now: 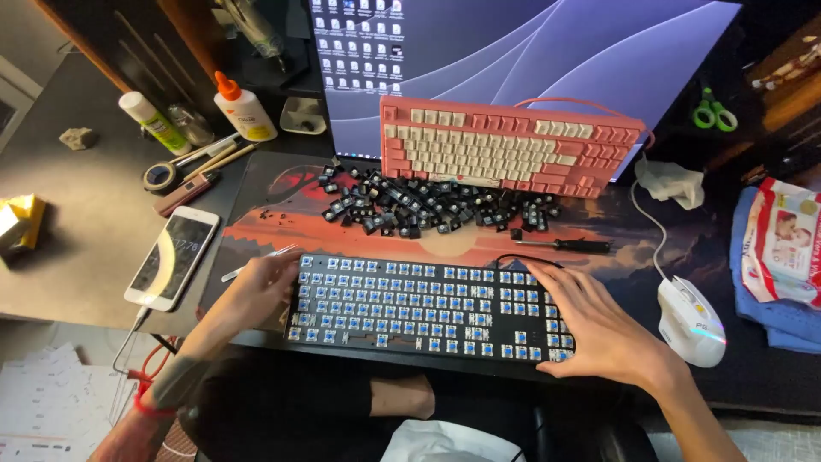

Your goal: Dusting a keyboard and removing mechanical switches using a switch puller tool.

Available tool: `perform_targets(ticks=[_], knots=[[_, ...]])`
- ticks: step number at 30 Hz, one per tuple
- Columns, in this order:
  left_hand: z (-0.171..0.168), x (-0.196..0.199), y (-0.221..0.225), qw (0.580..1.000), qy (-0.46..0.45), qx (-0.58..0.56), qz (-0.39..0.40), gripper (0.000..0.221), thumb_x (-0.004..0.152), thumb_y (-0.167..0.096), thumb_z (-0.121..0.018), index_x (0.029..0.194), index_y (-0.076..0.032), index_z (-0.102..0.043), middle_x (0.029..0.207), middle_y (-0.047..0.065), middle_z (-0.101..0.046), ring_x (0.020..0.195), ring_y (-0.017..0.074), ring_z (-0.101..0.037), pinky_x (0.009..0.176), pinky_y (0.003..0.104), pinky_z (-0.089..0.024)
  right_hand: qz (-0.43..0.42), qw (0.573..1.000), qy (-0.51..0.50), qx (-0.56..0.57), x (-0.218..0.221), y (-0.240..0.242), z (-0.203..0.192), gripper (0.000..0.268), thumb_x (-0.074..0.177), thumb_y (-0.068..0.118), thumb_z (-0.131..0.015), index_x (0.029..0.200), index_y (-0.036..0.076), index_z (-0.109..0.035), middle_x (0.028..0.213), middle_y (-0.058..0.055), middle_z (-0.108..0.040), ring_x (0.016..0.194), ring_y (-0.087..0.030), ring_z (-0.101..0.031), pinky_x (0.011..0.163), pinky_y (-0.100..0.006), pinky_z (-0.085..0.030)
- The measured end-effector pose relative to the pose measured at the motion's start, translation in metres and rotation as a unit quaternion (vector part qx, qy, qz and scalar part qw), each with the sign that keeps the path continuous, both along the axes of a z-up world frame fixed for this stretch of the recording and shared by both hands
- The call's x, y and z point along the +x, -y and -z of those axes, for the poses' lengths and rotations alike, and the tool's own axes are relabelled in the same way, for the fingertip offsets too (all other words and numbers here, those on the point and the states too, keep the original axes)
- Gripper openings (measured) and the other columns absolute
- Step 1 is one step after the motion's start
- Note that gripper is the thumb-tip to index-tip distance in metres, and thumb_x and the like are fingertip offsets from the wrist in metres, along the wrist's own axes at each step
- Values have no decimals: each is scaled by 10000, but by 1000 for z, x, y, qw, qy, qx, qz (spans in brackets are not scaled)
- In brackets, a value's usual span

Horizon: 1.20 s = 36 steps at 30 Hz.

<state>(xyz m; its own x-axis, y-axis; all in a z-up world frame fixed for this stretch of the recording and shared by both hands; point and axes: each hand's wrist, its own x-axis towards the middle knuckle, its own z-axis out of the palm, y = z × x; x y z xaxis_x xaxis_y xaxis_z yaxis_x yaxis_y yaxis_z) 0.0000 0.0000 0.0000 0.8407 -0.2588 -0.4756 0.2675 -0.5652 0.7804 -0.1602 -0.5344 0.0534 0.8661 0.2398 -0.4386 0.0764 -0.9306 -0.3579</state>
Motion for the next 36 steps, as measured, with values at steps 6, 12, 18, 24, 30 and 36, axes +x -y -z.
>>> perform_targets(ticks=[6,12,18,24,30,36], knots=[[7,16,3,999,18,35,-27,415,1219,-76,-589,1568,70,-759,1128,203,-937,893,300,-884,787,460,-748,26,999,-20,-9,1,0,-3,1652,787,521,-1189,1956,430,-26,1898,3,-312,1765,-307,-327,1398,-588,-343],[4,19,3,1000,5,0,-5,380,1207,-154,-647,1469,74,-805,1194,200,-931,928,290,-884,751,421,-767,38,999,-28,-21,4,2,-6,1653,759,531,-1196,1950,480,-50,1862,23,-370,1721,-283,-401,1377,-585,-395],[-4,8,12,998,37,59,-6,361,1185,-145,-728,1485,37,-813,992,198,-929,706,262,-863,781,432,-722,49,997,-44,-35,1,12,9,1706,737,517,-1237,1946,475,-36,1904,41,-311,1773,-275,-322,1406,-585,-366],[28,-2,6,971,206,123,4,301,1099,-205,-870,1388,-131,-914,1106,95,-895,780,258,-828,829,467,-654,57,994,-73,-53,5,19,24,1707,778,601,-1227,1940,480,19,1981,103,-133,1836,-279,-153,1458,-606,-260],[3,-15,10,951,248,176,57,323,1171,-249,-747,1482,-234,-833,1304,63,-737,1060,303,-759,750,518,-589,32,999,-23,-14,0,26,41,1704,745,593,-1228,1941,401,-30,1988,67,-138,1857,-303,-90,1474,-615,-132],[-10,-30,4,915,347,106,179,590,1202,-351,-608,1721,-78,-545,1649,189,-627,1421,411,-645,1146,584,-523,-6,999,44,8,-13,28,44,1671,767,628,-1170,1944,301,-30,2036,-11,-43,1882,-299,28,1473,-592,-3]])
